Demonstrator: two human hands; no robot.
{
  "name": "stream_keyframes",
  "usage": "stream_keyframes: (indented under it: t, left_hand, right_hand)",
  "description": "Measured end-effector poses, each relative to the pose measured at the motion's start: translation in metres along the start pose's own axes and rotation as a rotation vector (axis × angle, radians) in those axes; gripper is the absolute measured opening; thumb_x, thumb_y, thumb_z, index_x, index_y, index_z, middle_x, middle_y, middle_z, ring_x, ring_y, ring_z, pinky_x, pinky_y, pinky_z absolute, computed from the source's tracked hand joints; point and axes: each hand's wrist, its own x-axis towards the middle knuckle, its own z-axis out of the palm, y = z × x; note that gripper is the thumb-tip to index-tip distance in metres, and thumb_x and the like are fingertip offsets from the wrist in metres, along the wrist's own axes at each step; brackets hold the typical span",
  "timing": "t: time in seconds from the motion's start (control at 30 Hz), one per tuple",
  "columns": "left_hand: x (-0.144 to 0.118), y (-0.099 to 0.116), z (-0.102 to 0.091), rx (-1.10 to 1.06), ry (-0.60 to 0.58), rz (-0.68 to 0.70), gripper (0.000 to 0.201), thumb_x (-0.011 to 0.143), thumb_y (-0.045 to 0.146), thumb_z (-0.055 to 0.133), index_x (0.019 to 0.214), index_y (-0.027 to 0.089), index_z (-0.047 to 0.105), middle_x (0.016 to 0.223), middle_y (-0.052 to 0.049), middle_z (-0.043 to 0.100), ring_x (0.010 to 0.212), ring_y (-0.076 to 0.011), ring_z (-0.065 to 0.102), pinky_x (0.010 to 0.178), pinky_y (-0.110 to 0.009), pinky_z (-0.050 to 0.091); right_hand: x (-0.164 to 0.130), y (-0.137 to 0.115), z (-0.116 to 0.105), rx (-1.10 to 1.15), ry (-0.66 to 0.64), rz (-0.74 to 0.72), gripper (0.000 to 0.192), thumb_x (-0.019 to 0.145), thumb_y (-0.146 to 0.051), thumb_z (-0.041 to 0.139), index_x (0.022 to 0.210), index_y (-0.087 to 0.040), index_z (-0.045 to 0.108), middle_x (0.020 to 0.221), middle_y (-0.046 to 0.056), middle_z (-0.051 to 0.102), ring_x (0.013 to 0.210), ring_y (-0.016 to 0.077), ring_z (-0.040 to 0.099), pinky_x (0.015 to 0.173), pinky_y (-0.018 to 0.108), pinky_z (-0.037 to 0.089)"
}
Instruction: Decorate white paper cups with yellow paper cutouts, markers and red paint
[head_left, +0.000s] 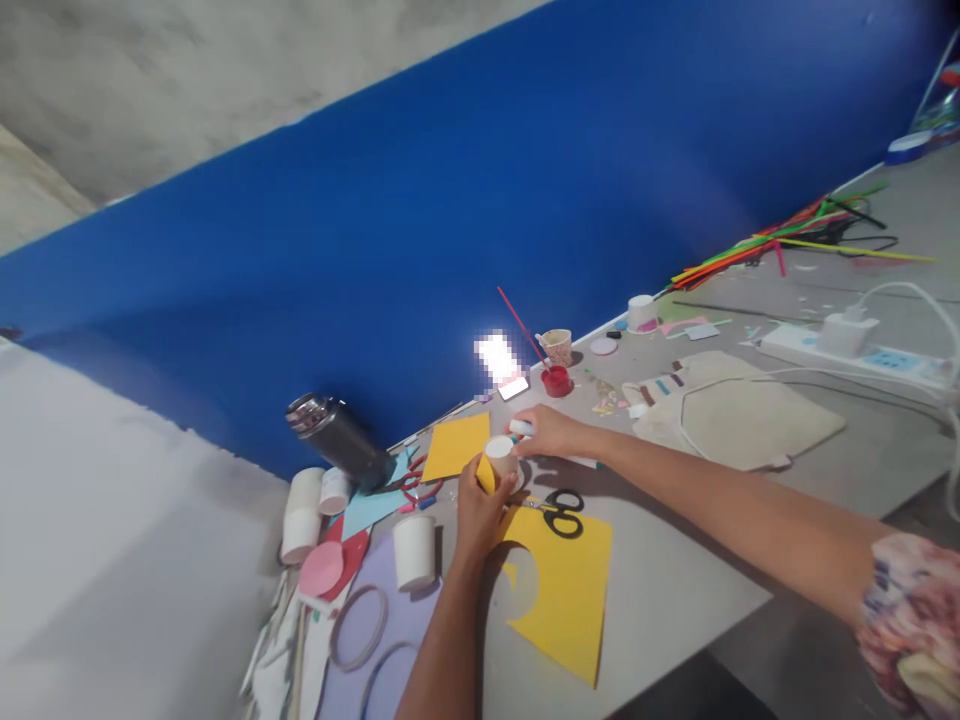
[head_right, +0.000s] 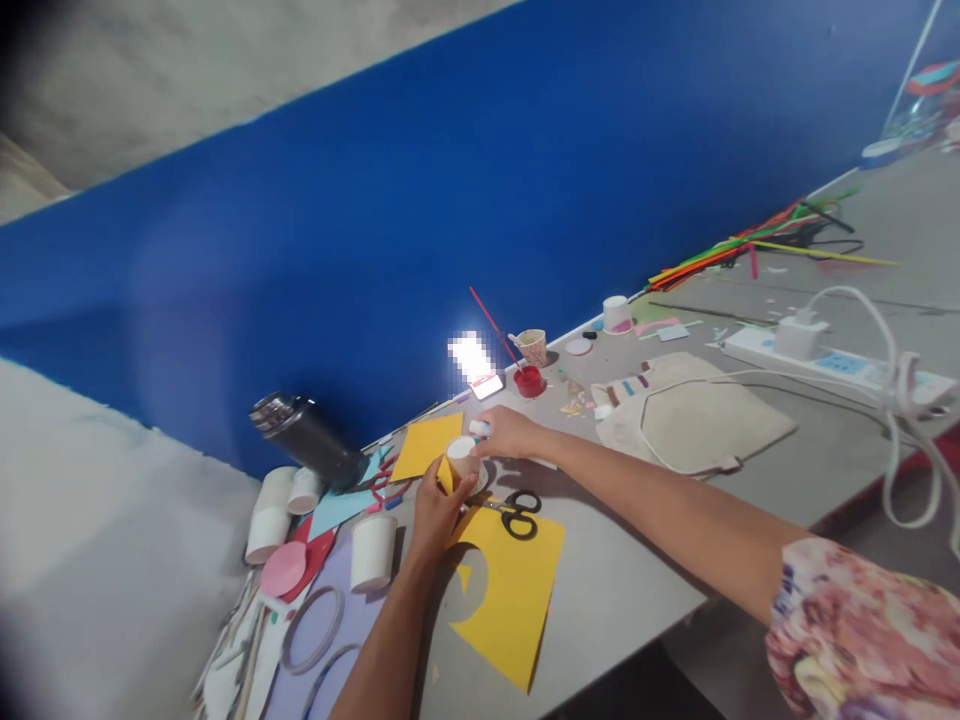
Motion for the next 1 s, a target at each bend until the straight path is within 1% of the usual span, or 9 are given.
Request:
stream_keyframes:
  t: [0.1,0.3,0.4,0.53,0.67,0.77,0.83,0.93,1.0]
  left_hand:
    - [0.0,-0.003,0.001,0.001,-0.012,0.008,0.047,0.068,0.04,0.081,0.107,0.016,0.07,0.105,-0.01,0.072,0.104,-0.0294,0.065,0.096,-0.042,0.049]
    - [-0.001,0.001,0.001,-0.041,-0.027,-0.006,0.042,0.068,0.033,0.082,0.104,0.016,0.069,0.1,-0.008,0.072,0.1,-0.0266,0.065,0.094,-0.039,0.049]
    - [-0.001,0.001,0.0,-0.043,-0.016,0.005,0.043,0.067,0.03,0.084,0.105,0.017,0.069,0.101,-0.008,0.072,0.099,-0.0258,0.065,0.095,-0.039,0.049]
    - [0.0,-0.004,-0.003,-0.028,-0.006,0.033,0.04,0.07,0.032,0.082,0.106,0.018,0.07,0.103,-0.007,0.072,0.103,-0.0259,0.066,0.098,-0.04,0.049]
    - [0.006,-0.004,-0.007,0.002,0.007,0.088,0.046,0.071,0.032,0.082,0.114,0.02,0.069,0.114,-0.009,0.071,0.108,-0.0267,0.066,0.1,-0.041,0.049]
    - [0.014,0.001,-0.013,0.063,0.033,0.138,0.046,0.069,0.033,0.083,0.11,0.02,0.069,0.113,-0.009,0.07,0.108,-0.028,0.065,0.1,-0.043,0.049]
    - [0.018,0.006,-0.018,0.106,0.044,0.149,0.042,0.07,0.035,0.084,0.107,0.02,0.069,0.111,-0.008,0.07,0.105,-0.0282,0.066,0.098,-0.044,0.05]
    - [0.025,0.012,-0.024,0.148,0.051,0.135,0.04,0.072,0.038,0.082,0.106,0.02,0.069,0.11,-0.009,0.07,0.104,-0.0283,0.067,0.096,-0.044,0.052]
    - [0.029,0.016,-0.027,0.2,0.04,0.145,0.041,0.073,0.038,0.082,0.107,0.019,0.069,0.11,-0.01,0.07,0.106,-0.0292,0.066,0.097,-0.044,0.052]
  right_hand:
    - [0.002,0.003,0.011,0.059,-0.028,-0.04,0.033,0.067,-0.028,0.081,0.096,-0.014,0.074,0.081,-0.003,0.069,0.076,0.0155,0.058,0.067,0.024,0.042]
    - [-0.001,0.007,0.025,0.08,0.008,-0.068,0.033,0.071,-0.036,0.081,0.095,-0.015,0.074,0.088,0.001,0.069,0.086,0.0199,0.06,0.077,0.027,0.044]
    - [-0.003,0.009,0.027,0.06,0.039,-0.085,0.042,0.069,-0.035,0.084,0.104,-0.016,0.075,0.1,0.006,0.07,0.097,0.0246,0.061,0.086,0.031,0.045]
    - [-0.004,0.013,0.029,0.056,0.05,-0.1,0.048,0.068,-0.037,0.086,0.109,-0.016,0.077,0.101,0.008,0.071,0.103,0.029,0.062,0.09,0.036,0.045]
    - [-0.004,0.018,0.027,0.119,0.076,-0.09,0.054,0.063,-0.037,0.09,0.111,-0.017,0.078,0.109,0.01,0.073,0.102,0.0291,0.064,0.092,0.038,0.048]
    - [-0.004,0.018,0.023,0.213,0.134,-0.072,0.059,0.062,-0.035,0.09,0.117,-0.017,0.076,0.116,0.01,0.073,0.104,0.027,0.066,0.093,0.036,0.05]
    - [-0.003,0.017,0.021,0.286,0.184,-0.043,0.046,0.07,-0.035,0.085,0.111,-0.016,0.076,0.108,0.008,0.075,0.096,0.0233,0.067,0.085,0.033,0.052]
    - [-0.002,0.016,0.019,0.391,0.257,0.022,0.022,0.079,-0.033,0.076,0.092,-0.015,0.073,0.083,0.004,0.072,0.074,0.0166,0.062,0.068,0.027,0.05]
    - [-0.002,0.015,0.019,0.46,0.284,0.065,0.021,0.079,-0.035,0.077,0.081,-0.016,0.069,0.07,0.0,0.065,0.063,0.0128,0.056,0.058,0.024,0.044]
